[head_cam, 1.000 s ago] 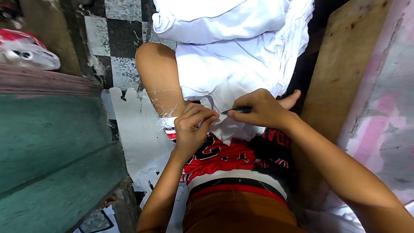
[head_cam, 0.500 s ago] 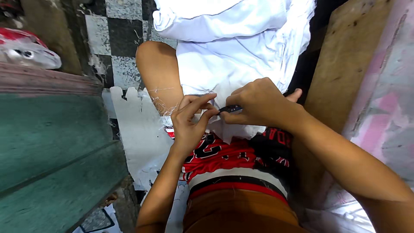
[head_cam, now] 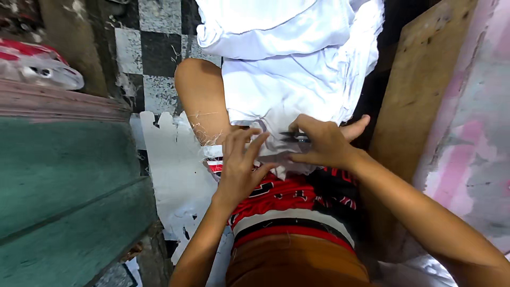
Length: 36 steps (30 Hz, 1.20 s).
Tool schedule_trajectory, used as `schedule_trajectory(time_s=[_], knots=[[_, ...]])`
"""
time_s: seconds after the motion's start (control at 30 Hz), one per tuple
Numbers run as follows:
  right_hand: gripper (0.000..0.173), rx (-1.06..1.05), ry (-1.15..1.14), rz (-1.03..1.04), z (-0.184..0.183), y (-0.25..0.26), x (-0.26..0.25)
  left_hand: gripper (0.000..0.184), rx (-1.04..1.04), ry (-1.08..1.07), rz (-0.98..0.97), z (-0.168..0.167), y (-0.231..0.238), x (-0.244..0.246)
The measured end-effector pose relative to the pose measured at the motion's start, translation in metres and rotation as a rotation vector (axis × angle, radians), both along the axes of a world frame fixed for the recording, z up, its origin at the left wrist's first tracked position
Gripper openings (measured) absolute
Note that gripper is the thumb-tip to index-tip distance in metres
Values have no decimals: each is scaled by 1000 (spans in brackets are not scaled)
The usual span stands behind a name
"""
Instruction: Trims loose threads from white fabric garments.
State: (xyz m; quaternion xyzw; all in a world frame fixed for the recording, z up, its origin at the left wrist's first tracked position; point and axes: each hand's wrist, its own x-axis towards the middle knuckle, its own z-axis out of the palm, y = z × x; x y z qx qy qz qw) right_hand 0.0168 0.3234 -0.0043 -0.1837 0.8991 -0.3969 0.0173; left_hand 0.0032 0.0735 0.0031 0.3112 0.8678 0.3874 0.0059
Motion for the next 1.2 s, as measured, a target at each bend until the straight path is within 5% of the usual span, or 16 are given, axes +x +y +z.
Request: schedule_trajectory(time_s=[0.13,0.23,0.33,0.5,0.73,0.93,1.2], knots=[[19,-271,-129,-45,1,-4,-6,17,252,-299,74,-13,13,-4],[16,-451,-475,-52,24,0,-26,16,441,-647,115,-4,11,-20],[15,-504,-787,-17,39,3,-45,20,509,-774,62,-2,9,-30],[20,-551,-1014,-38,46,1,-57,16,392,-528,47,-2,11,-33],[18,-562,-989,-71,42,-3,-53,23,225,-182,127,1,19,-23],[20,-490,-816,10,40,-5,-47,7,225,-278,253,15,34,-15],[21,-423,-777,-36,38,-6,-47,20,294,-298,107,14,28,-11]])
